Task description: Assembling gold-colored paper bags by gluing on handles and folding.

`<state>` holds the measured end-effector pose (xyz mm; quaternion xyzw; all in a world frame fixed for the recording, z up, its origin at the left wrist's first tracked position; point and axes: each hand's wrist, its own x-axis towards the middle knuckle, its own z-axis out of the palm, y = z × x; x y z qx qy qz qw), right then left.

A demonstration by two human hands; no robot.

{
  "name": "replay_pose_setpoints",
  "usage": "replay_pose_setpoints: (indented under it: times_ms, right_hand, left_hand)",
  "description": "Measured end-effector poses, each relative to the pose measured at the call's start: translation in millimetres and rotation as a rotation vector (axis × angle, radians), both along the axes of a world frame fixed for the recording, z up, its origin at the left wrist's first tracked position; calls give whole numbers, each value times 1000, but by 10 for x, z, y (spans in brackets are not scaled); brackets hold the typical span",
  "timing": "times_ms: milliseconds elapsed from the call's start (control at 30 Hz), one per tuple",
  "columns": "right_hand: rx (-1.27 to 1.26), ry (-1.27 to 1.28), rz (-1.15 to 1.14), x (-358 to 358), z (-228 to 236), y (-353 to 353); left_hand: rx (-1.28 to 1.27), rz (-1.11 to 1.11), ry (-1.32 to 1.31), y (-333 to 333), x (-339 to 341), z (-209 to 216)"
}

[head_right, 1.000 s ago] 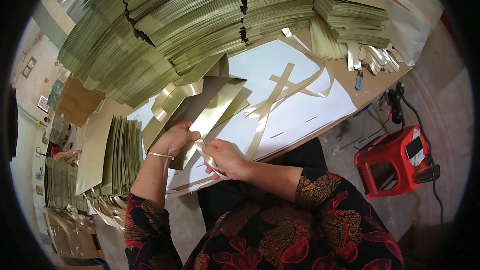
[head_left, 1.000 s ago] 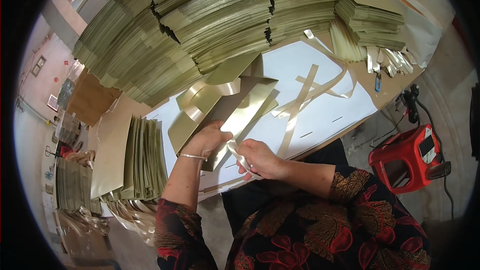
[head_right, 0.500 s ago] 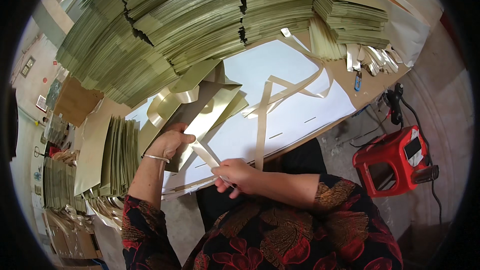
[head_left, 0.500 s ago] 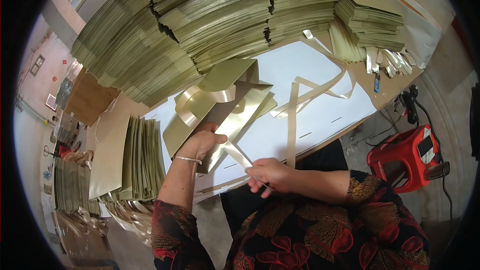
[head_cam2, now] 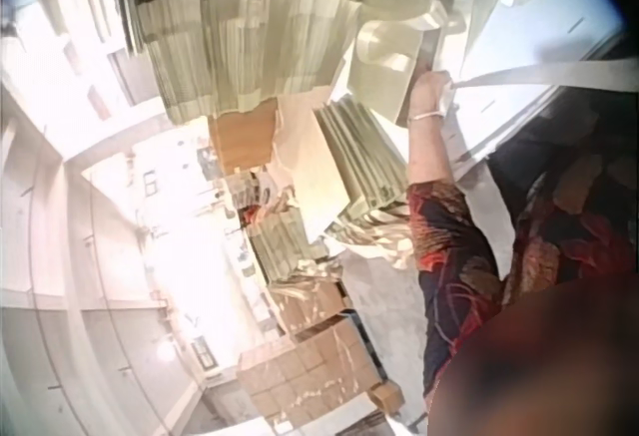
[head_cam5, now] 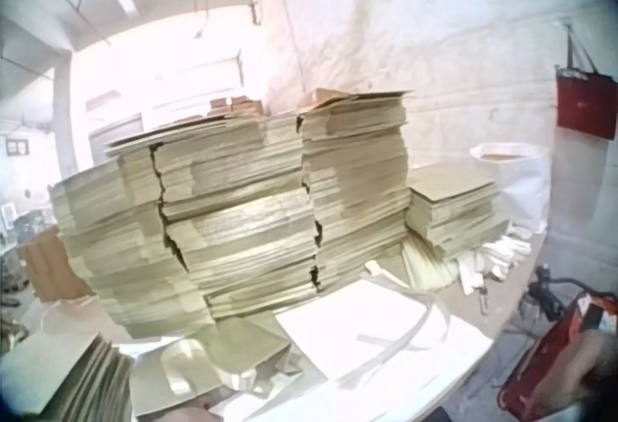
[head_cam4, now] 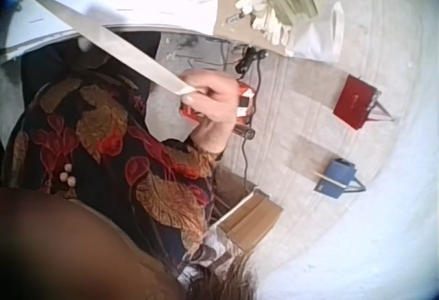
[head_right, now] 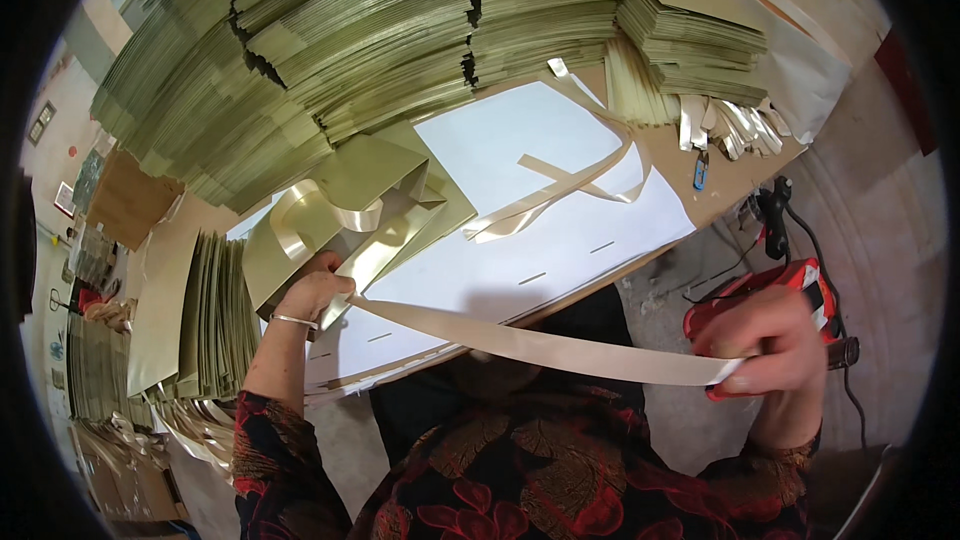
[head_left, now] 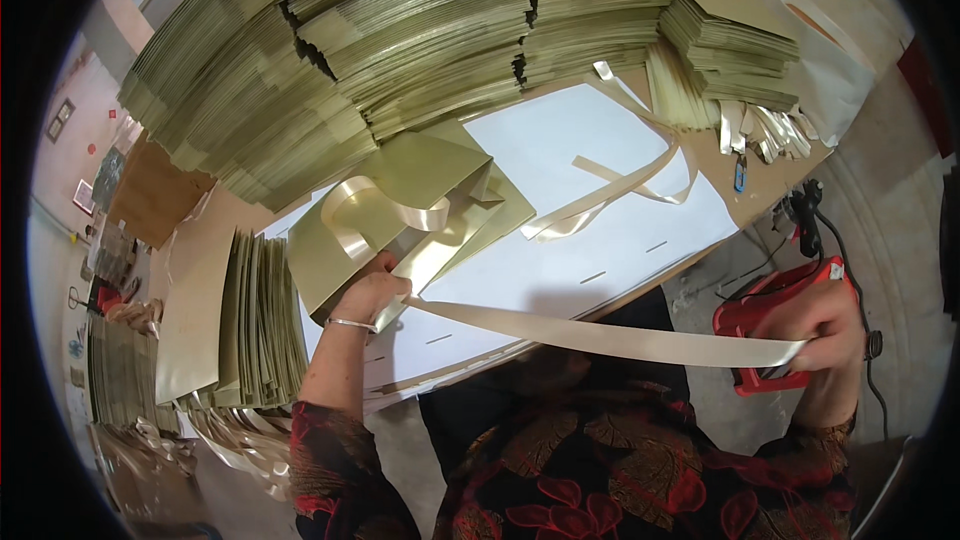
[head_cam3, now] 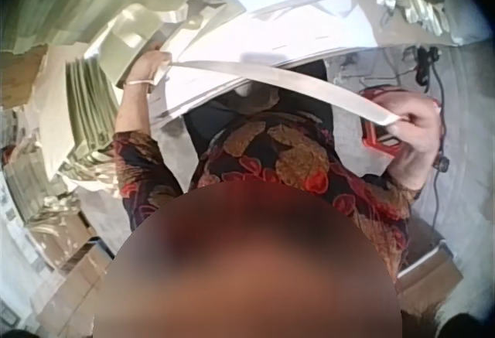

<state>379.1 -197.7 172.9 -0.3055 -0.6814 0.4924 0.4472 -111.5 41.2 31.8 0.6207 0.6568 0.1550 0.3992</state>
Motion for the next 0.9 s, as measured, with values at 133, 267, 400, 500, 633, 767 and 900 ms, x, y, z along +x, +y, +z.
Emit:
replay_pose_setpoints:
  times_ms: [133, 267, 400, 500, 633, 767, 900]
  right_hand:
    - [29, 278, 7, -62, 40, 32]
    - [253, 579, -233, -413, -53, 211]
    - [568, 415, -386, -597, 132, 270]
    - [848, 68, -476, -664, 344, 328]
    - [876, 114, -373, -848, 431, 462]
    - [545, 332, -624, -1130, 259, 667]
    - [-176, -36, -197, -1520, -240, 1275]
  left_hand:
    - [91, -56, 187, 10, 52, -8]
    - [201, -78, 278, -50, 124, 28]
    - [186, -63, 234, -81, 117, 93]
    - [188, -61, 253, -65, 86, 100]
    - [144, -64, 247, -41, 62, 80]
    - [227, -147, 394, -66, 108, 123]
    - [216, -122, 510, -33, 342, 158]
